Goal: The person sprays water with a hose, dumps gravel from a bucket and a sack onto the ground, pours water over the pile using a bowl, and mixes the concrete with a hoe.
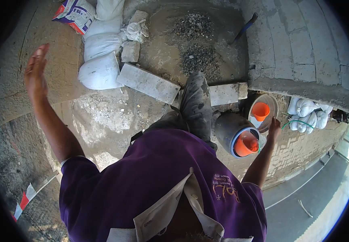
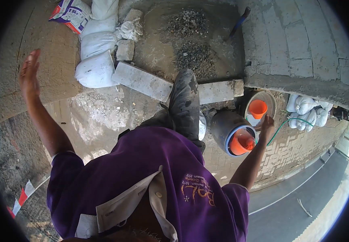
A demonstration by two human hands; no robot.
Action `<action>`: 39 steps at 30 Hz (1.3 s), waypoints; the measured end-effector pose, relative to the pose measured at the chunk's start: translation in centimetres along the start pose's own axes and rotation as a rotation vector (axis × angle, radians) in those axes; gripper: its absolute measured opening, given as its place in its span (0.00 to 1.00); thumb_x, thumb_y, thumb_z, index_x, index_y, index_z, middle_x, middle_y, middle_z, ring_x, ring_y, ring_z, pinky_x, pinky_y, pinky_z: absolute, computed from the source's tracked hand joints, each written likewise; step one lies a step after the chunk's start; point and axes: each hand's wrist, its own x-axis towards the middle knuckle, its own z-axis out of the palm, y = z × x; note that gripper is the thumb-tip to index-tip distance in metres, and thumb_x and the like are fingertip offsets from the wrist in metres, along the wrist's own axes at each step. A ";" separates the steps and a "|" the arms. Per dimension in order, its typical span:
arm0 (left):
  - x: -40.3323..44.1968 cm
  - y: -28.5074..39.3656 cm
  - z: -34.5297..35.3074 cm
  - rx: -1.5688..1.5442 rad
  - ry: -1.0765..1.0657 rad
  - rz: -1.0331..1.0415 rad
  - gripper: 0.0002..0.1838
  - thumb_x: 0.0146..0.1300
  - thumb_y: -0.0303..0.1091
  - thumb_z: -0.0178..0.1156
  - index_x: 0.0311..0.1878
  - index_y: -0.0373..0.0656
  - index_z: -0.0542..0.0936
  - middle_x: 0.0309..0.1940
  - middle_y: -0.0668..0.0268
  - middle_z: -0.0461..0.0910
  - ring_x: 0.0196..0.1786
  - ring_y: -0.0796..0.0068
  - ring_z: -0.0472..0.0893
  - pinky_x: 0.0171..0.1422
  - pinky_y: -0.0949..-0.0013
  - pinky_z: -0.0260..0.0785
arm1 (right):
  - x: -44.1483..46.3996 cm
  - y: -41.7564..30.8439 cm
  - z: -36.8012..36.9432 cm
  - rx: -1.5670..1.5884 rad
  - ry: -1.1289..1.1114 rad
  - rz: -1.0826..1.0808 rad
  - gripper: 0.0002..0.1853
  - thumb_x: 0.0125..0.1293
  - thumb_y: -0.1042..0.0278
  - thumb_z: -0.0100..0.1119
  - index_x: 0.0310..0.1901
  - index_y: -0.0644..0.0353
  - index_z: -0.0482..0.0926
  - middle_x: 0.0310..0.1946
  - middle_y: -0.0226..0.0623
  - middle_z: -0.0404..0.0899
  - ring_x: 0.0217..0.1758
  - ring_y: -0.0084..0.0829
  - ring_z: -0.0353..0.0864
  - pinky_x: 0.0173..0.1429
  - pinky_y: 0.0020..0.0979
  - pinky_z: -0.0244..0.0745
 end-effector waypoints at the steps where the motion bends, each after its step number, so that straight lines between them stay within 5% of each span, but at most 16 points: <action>1: 0.8 2.5 -1.9 0.134 0.057 0.119 0.23 0.69 0.45 0.54 0.59 0.39 0.75 0.60 0.58 0.76 0.69 0.63 0.68 0.75 0.53 0.50 | 1.8 -2.9 -2.0 -0.028 0.040 -0.008 0.26 0.66 0.43 0.53 0.45 0.62 0.81 0.41 0.48 0.83 0.46 0.48 0.81 0.50 0.44 0.73; 5: 1.9 14.4 -7.2 0.346 0.092 0.516 0.25 0.66 0.50 0.57 0.59 0.44 0.74 0.58 0.55 0.75 0.64 0.58 0.72 0.70 0.48 0.61 | 7.2 -10.4 -3.1 0.010 0.221 -0.142 0.27 0.65 0.47 0.57 0.50 0.68 0.78 0.46 0.54 0.81 0.50 0.49 0.80 0.54 0.41 0.73; 7: 3.5 16.6 -9.3 0.228 0.281 0.735 0.38 0.60 0.42 0.66 0.70 0.45 0.59 0.62 0.56 0.70 0.65 0.58 0.69 0.66 0.45 0.64 | 8.8 -11.5 -0.7 0.084 0.240 -0.164 0.27 0.65 0.48 0.58 0.51 0.67 0.78 0.47 0.50 0.81 0.51 0.45 0.80 0.55 0.38 0.72; 9: 8.9 15.7 -18.1 0.066 0.600 0.544 0.40 0.59 0.41 0.67 0.71 0.45 0.57 0.60 0.55 0.72 0.64 0.58 0.70 0.67 0.44 0.63 | 8.8 -13.6 1.9 0.108 0.224 -0.181 0.25 0.65 0.49 0.59 0.50 0.67 0.78 0.48 0.49 0.81 0.52 0.44 0.80 0.57 0.38 0.71; 13: 4.3 15.1 -7.8 0.231 0.175 0.774 0.29 0.63 0.45 0.62 0.63 0.40 0.69 0.54 0.52 0.76 0.63 0.59 0.72 0.69 0.45 0.60 | 6.3 -14.4 7.0 0.116 0.117 -0.177 0.23 0.64 0.51 0.61 0.49 0.64 0.80 0.48 0.49 0.81 0.54 0.45 0.79 0.58 0.38 0.71; 16: 3.9 11.2 -3.0 0.242 0.161 0.593 0.25 0.64 0.48 0.60 0.57 0.39 0.74 0.51 0.53 0.79 0.62 0.60 0.73 0.68 0.46 0.60 | 5.0 -13.3 8.1 0.070 0.065 -0.182 0.24 0.63 0.51 0.61 0.50 0.65 0.79 0.49 0.49 0.81 0.55 0.45 0.79 0.60 0.37 0.71; 20: 3.6 4.0 0.4 0.551 0.083 0.356 0.24 0.68 0.53 0.52 0.59 0.48 0.77 0.59 0.61 0.76 0.64 0.60 0.72 0.71 0.49 0.58 | 4.4 -10.2 4.6 0.159 0.082 -0.104 0.21 0.64 0.54 0.60 0.47 0.66 0.79 0.46 0.51 0.81 0.50 0.47 0.80 0.54 0.39 0.74; 22: 3.8 -1.5 1.4 0.689 0.090 0.173 0.24 0.63 0.59 0.57 0.55 0.56 0.81 0.59 0.66 0.77 0.63 0.61 0.73 0.72 0.52 0.57 | 4.5 -9.2 1.4 0.114 0.114 -0.080 0.22 0.65 0.55 0.61 0.49 0.68 0.78 0.46 0.49 0.82 0.50 0.37 0.82 0.55 0.34 0.74; 25: 1.4 -14.4 2.5 0.897 -0.091 -0.113 0.24 0.62 0.56 0.60 0.52 0.48 0.82 0.50 0.61 0.82 0.56 0.63 0.79 0.61 0.63 0.68 | 4.6 -8.0 -2.1 0.259 0.163 -0.013 0.19 0.67 0.57 0.60 0.48 0.68 0.78 0.44 0.42 0.83 0.48 0.30 0.80 0.55 0.31 0.72; 29: -12.8 -34.8 1.4 0.747 -0.442 -0.351 0.20 0.64 0.48 0.61 0.39 0.37 0.84 0.36 0.57 0.85 0.41 0.66 0.82 0.49 0.65 0.71 | 3.0 -8.3 -5.4 0.274 0.130 0.005 0.22 0.66 0.54 0.60 0.50 0.67 0.79 0.45 0.44 0.82 0.48 0.36 0.80 0.54 0.34 0.73; 30: -18.0 -33.4 3.2 0.707 -0.424 -0.549 0.23 0.64 0.50 0.60 0.32 0.35 0.83 0.33 0.58 0.84 0.35 0.69 0.80 0.45 0.64 0.70 | 2.3 -8.2 -5.5 0.275 0.121 0.005 0.22 0.66 0.54 0.60 0.50 0.67 0.79 0.45 0.44 0.82 0.48 0.36 0.80 0.54 0.34 0.73; 31: -23.2 -39.4 2.0 0.706 -0.576 -0.792 0.24 0.64 0.52 0.61 0.30 0.36 0.83 0.31 0.61 0.83 0.34 0.73 0.77 0.45 0.63 0.69 | 1.8 -8.3 -5.7 0.287 0.120 0.039 0.22 0.66 0.54 0.60 0.50 0.67 0.78 0.46 0.45 0.82 0.49 0.36 0.80 0.55 0.34 0.72; 36: -40.4 -37.3 3.6 0.733 -0.830 -1.372 0.32 0.53 0.62 0.68 0.39 0.35 0.82 0.37 0.56 0.82 0.40 0.66 0.79 0.50 0.58 0.69 | 1.4 -6.6 -4.3 0.310 0.032 0.192 0.23 0.66 0.52 0.60 0.52 0.64 0.78 0.48 0.40 0.81 0.53 0.34 0.76 0.59 0.34 0.67; 39: -39.1 -35.6 6.1 0.691 -0.772 -1.397 0.32 0.51 0.63 0.68 0.38 0.36 0.83 0.35 0.57 0.82 0.40 0.64 0.79 0.49 0.57 0.69 | 3.0 -6.1 -3.2 0.358 -0.009 0.206 0.24 0.65 0.51 0.60 0.55 0.63 0.76 0.49 0.39 0.80 0.53 0.33 0.76 0.59 0.36 0.67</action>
